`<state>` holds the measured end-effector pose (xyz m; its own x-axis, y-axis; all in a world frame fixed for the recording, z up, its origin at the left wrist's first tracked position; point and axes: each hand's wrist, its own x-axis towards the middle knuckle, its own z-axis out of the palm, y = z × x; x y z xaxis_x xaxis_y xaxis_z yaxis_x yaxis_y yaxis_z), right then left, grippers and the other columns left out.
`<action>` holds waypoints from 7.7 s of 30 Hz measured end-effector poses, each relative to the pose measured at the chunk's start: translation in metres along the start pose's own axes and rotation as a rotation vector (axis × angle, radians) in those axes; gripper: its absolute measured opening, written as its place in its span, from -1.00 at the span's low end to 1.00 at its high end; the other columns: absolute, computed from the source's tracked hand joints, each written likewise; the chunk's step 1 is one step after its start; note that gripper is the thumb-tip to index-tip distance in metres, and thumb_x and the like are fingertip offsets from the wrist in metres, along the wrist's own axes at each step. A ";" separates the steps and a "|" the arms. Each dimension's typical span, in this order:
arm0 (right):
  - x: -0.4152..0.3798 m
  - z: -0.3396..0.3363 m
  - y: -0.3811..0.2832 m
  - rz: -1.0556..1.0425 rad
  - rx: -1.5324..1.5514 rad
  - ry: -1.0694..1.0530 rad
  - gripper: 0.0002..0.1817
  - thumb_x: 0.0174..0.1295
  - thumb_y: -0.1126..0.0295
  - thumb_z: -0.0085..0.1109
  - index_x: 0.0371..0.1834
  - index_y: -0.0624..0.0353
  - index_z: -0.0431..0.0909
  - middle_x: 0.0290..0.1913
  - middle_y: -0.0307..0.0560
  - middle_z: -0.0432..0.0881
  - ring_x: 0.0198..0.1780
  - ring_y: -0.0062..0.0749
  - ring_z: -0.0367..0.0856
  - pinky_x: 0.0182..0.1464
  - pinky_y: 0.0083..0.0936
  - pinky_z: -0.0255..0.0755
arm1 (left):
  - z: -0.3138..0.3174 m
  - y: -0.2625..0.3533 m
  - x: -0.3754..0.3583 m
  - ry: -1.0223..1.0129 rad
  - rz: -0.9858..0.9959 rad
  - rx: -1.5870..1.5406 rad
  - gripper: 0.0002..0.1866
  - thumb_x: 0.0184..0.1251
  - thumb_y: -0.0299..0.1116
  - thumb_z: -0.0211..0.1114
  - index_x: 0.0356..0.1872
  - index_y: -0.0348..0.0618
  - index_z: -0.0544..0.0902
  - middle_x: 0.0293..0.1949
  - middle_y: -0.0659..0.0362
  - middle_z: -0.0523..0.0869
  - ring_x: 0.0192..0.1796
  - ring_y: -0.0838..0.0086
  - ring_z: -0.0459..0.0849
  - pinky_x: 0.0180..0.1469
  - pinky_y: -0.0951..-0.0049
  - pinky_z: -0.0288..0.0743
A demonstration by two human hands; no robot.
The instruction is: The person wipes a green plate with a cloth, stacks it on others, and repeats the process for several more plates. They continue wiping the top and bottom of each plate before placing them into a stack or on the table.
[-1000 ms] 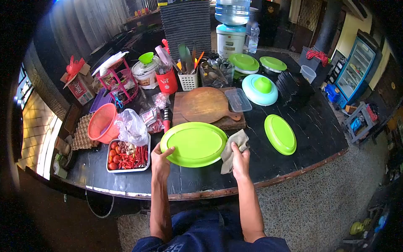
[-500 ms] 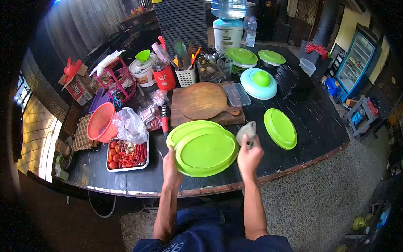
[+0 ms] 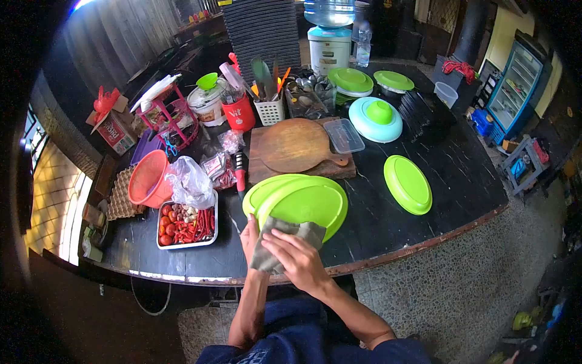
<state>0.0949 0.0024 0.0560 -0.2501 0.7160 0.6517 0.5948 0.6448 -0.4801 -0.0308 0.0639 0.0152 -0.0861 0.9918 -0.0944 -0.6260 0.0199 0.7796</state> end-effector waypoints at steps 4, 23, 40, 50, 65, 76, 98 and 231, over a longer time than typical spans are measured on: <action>-0.015 -0.010 0.018 -0.032 -0.092 0.025 -0.57 0.25 0.62 0.19 0.19 0.14 0.68 0.18 -0.11 0.76 0.31 -0.25 0.66 0.33 -0.29 0.56 | -0.006 0.018 0.001 0.005 0.039 -0.025 -0.49 0.72 -0.02 0.02 0.10 -0.37 0.63 -0.02 0.13 0.79 -0.10 0.55 0.77 -0.03 0.50 0.65; 0.012 0.021 0.001 0.097 0.016 0.096 -0.39 -0.02 0.73 0.29 0.22 0.24 0.65 0.24 0.05 0.71 0.35 -0.07 0.61 0.36 -0.17 0.49 | -0.006 0.012 -0.011 0.030 0.047 -0.035 -0.52 0.72 -0.04 0.04 0.04 -0.33 0.69 -0.11 0.16 0.81 -0.19 0.57 0.77 -0.10 0.51 0.65; 0.001 -0.017 0.079 0.294 -0.181 0.283 -0.47 0.02 0.79 0.16 0.13 0.25 0.68 0.11 0.09 0.75 0.27 0.07 0.65 0.29 -0.16 0.56 | -0.014 0.024 -0.017 0.018 0.032 0.029 -0.47 0.72 -0.01 0.00 0.16 -0.37 0.61 -0.02 0.10 0.80 -0.09 0.50 0.80 0.00 0.46 0.69; 0.009 0.020 -0.004 0.063 0.031 0.067 -0.42 0.03 0.78 0.23 0.21 0.24 0.66 0.26 0.05 0.70 0.36 -0.08 0.61 0.38 -0.20 0.52 | -0.009 0.017 -0.010 -0.024 0.045 -0.033 -0.51 0.70 -0.02 0.06 0.06 -0.32 0.67 -0.10 0.13 0.81 -0.20 0.56 0.77 -0.13 0.51 0.68; 0.018 -0.010 0.077 0.261 -0.172 0.322 -0.44 0.02 0.85 0.10 0.12 0.23 0.69 0.17 0.10 0.73 0.33 0.04 0.62 0.33 -0.15 0.55 | -0.008 0.019 -0.012 -0.006 0.039 0.006 -0.47 0.72 -0.01 0.01 0.19 -0.38 0.59 0.03 0.07 0.79 -0.05 0.47 0.80 0.03 0.43 0.69; 0.005 0.018 -0.007 0.019 0.154 0.016 -0.39 -0.01 0.76 0.27 0.22 0.22 0.65 0.27 0.03 0.69 0.38 -0.14 0.60 0.42 -0.24 0.49 | -0.021 0.027 -0.001 0.044 0.126 0.097 -0.50 0.71 0.01 0.03 0.00 -0.31 0.68 -0.15 0.17 0.80 -0.21 0.60 0.75 -0.17 0.52 0.63; 0.000 0.026 -0.005 0.018 0.092 -0.018 -0.38 -0.01 0.82 0.18 0.22 0.26 0.65 0.27 0.06 0.69 0.38 -0.07 0.59 0.41 -0.24 0.50 | -0.032 0.012 -0.001 -0.005 0.026 -0.015 -0.52 0.72 -0.05 0.03 0.15 -0.34 0.62 -0.03 0.08 0.80 -0.12 0.48 0.80 -0.05 0.47 0.69; -0.039 -0.051 0.032 -0.086 -0.445 0.227 -0.68 0.40 0.42 0.17 0.17 0.08 0.72 0.16 -0.26 0.78 0.29 -0.35 0.63 0.25 -0.37 0.42 | 0.049 0.024 -0.043 -0.017 -0.076 -0.088 -0.50 0.71 0.00 0.00 0.27 -0.25 0.52 0.13 0.09 0.73 0.07 0.44 0.75 0.13 0.39 0.65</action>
<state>0.1628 -0.0184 0.0447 -0.1694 0.5570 0.8131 0.8598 0.4868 -0.1543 -0.0048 0.0278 0.0684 -0.0237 0.9899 -0.1400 -0.6962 0.0842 0.7129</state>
